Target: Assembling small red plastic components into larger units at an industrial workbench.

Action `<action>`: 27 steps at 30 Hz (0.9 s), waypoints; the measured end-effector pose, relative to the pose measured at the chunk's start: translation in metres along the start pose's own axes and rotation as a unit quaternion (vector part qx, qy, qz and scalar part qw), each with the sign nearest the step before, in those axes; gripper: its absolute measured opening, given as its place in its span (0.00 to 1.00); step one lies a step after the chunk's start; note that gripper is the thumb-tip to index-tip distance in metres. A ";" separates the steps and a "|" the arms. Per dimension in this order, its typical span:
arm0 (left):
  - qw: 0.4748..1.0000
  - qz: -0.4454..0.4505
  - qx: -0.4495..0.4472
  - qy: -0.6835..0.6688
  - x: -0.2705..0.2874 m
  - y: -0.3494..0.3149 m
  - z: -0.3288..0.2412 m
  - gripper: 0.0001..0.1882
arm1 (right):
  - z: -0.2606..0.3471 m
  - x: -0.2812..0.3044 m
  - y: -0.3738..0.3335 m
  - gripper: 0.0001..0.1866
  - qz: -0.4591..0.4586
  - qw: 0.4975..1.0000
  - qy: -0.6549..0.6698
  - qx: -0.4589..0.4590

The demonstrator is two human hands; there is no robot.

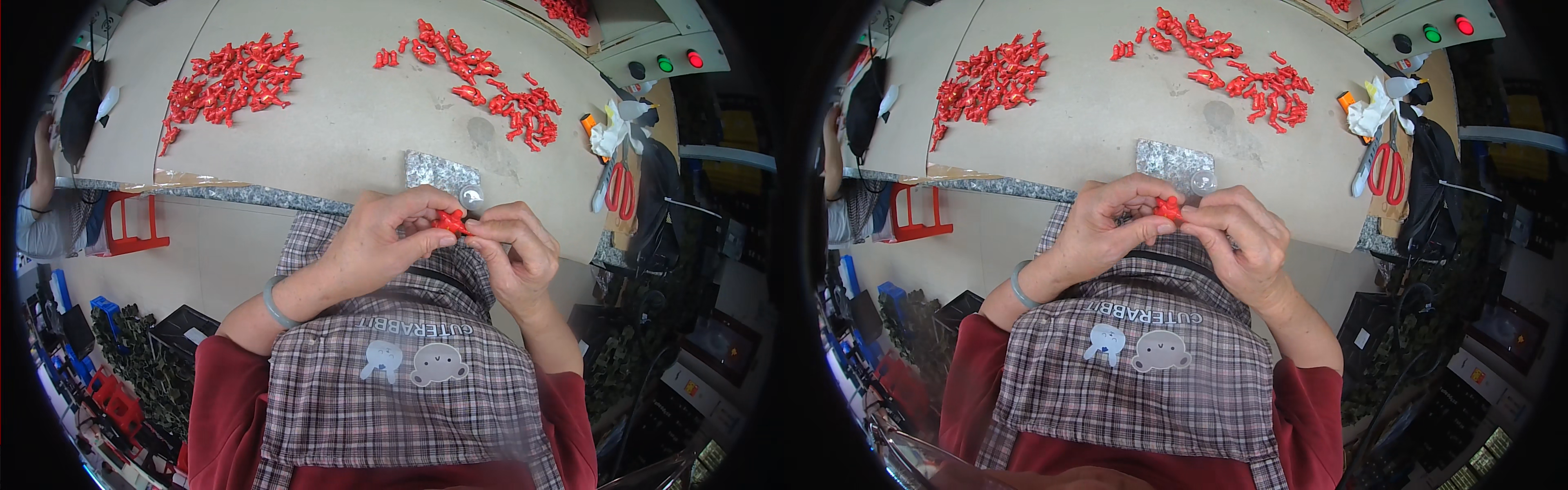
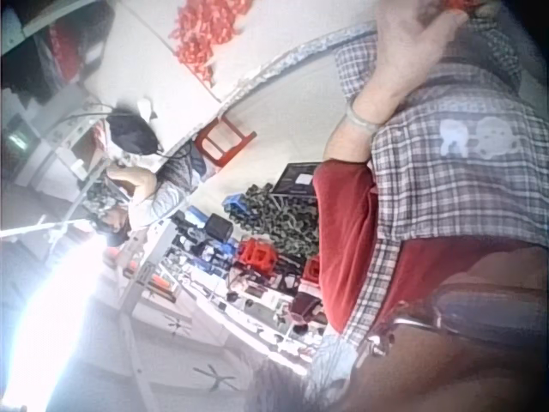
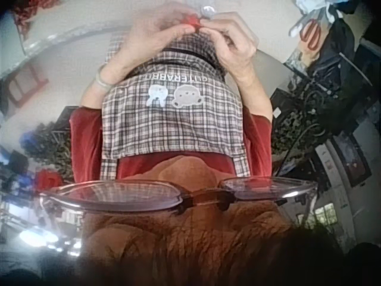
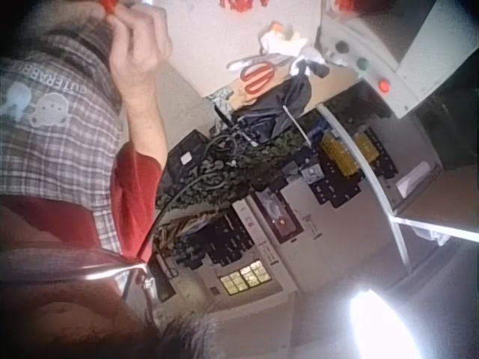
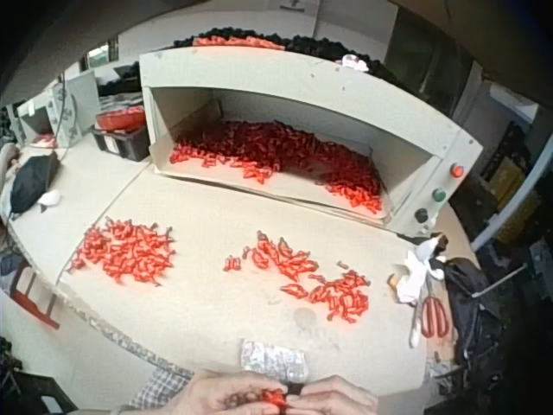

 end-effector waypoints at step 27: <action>0.999 -0.025 -0.039 0.026 -0.002 -0.002 -0.004 0.11 | 0.003 -0.004 -0.012 0.13 0.000 0.992 -0.064 0.107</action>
Point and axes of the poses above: each hand's wrist, its own y-axis towards the middle knuckle, its own x-axis out of the back of the hand, z = x × y, the point moved 8 cm from there along y, towards the middle knuckle, and after that the axes turned 9 degrees about y, right-handed, at the moved point
